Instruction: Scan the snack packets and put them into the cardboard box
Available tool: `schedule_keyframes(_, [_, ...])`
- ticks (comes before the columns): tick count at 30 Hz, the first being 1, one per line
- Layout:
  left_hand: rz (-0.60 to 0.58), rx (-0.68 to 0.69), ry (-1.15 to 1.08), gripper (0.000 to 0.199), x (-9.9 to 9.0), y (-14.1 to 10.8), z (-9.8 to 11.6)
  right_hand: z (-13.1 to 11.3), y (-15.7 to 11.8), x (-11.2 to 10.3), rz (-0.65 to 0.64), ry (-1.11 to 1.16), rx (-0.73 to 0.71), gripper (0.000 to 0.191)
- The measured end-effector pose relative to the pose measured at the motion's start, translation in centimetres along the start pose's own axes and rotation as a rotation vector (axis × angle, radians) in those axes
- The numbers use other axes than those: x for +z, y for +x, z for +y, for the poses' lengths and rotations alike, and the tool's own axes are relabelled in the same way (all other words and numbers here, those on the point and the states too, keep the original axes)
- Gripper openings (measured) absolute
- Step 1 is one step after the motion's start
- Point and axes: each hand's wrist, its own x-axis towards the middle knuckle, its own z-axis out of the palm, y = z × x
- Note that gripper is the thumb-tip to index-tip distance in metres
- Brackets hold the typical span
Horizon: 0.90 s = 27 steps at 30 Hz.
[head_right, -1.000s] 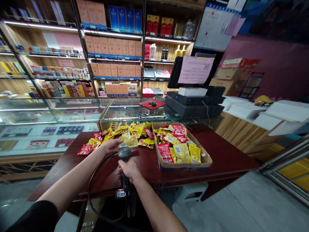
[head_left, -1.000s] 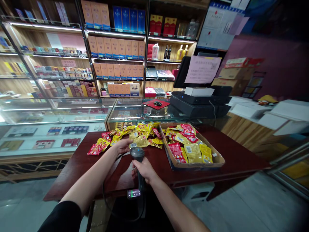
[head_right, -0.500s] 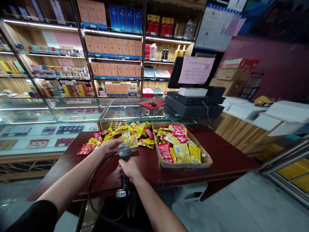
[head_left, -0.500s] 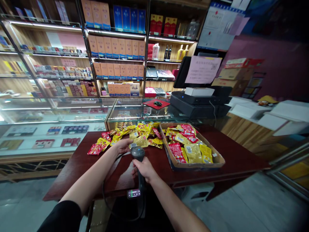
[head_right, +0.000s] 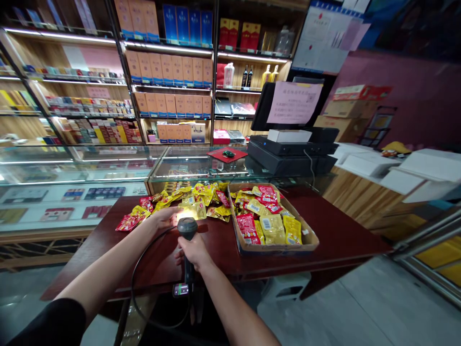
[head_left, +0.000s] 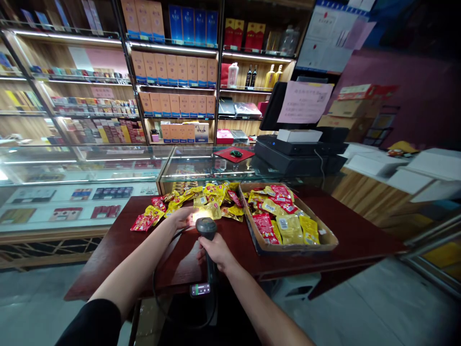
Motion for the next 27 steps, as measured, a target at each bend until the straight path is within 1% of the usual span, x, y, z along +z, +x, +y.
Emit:
schedule_keyframes(4, [0.003,-0.029,-0.029,0.027,0.2,-0.4,0.3,0.1,0.3,-0.3,0.024,0.02,-0.03,0.01])
schedule_keyframes(6, [-0.003,-0.033,-0.024,0.025,0.3,-0.6,0.5,0.0,0.7,-0.9,0.065,0.022,-0.095,0.011])
schedule_keyframes(8, [-0.013,-0.04,-0.013,0.025,0.3,-0.9,0.7,-0.5,1.3,-1.9,0.16,-0.008,-0.222,0.017])
schedule_keyframes(10, [-0.026,-0.042,-0.01,0.027,0.4,-1.3,1.0,-1.3,2.2,-3.1,0.294,-0.058,-0.386,0.017])
schedule_keyframes(11, [-0.033,-0.041,-0.009,0.027,0.4,-1.5,1.2,-1.8,2.7,-3.7,0.364,-0.042,-0.418,0.016])
schedule_keyframes(12, [-0.04,-0.039,-0.006,0.026,0.5,-1.7,1.3,-2.4,3.2,-4.3,0.409,-0.012,-0.429,0.017])
schedule_keyframes(13, [-0.048,-0.036,0.0,0.026,0.6,-1.9,1.5,-2.9,3.6,-4.7,0.424,0.011,-0.421,0.018])
schedule_keyframes(17, [-0.062,-0.026,0.063,0.021,1.6,-2.2,2.6,-5.3,4.7,-6.1,0.373,0.155,-0.31,0.021])
schedule_keyframes(20, [-0.089,-0.003,0.129,0.02,3.4,-1.4,3.9,-6.9,4.6,-7.4,0.366,0.245,-0.304,0.021])
schedule_keyframes(22, [-0.096,0.01,0.178,0.021,5.3,-0.3,4.9,-8.1,4.3,-8.7,0.389,0.277,-0.333,0.019])
schedule_keyframes(24, [-0.095,0.024,0.224,0.024,7.7,1.2,5.9,-9.3,3.8,-10.4,0.432,0.314,-0.346,0.017])
schedule_keyframes(27, [-0.13,0.049,0.302,0.027,12.3,4.0,7.2,-11.1,2.9,-13.6,0.509,0.383,-0.374,0.018])
